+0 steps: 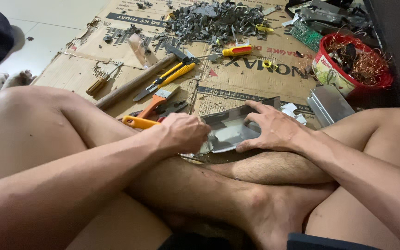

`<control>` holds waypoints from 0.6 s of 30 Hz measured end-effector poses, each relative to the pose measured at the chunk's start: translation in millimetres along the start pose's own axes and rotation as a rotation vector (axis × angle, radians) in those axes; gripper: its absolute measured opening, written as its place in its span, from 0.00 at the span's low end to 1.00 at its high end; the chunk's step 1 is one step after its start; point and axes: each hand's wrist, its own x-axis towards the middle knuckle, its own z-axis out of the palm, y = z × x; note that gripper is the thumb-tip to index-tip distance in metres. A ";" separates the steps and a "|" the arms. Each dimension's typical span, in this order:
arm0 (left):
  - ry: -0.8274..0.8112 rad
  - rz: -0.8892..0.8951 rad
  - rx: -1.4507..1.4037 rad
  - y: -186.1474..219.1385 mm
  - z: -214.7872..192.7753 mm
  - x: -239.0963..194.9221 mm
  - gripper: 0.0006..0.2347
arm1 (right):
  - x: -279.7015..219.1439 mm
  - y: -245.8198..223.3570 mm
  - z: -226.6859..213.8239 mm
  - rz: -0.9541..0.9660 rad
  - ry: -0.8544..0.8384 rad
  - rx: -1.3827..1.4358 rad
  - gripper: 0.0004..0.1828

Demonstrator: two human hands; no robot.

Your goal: The person sits on the floor and scrapes a white residue off a rectangular metal plate using a yellow utility knife. They repeatedly scrape the surface, occasionally flipping the plate to work on different areas, and place small pieces of residue into a red container.

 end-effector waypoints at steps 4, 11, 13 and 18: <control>0.136 -0.073 -0.001 4.1 20.8 21.2 0.11 | 1.4 1.8 0.9 -0.003 0.000 -0.002 0.46; 0.199 -0.126 0.074 -18.4 42.5 43.5 0.08 | -0.5 -1.9 -1.3 -0.033 0.023 0.006 0.45; 0.175 -0.076 0.131 -18.0 39.3 41.3 0.08 | -3.4 -4.1 -4.3 -0.008 0.013 0.018 0.44; 0.001 0.011 0.008 1.2 -2.9 -3.7 0.12 | -4.0 0.6 0.2 -0.027 0.027 -0.001 0.43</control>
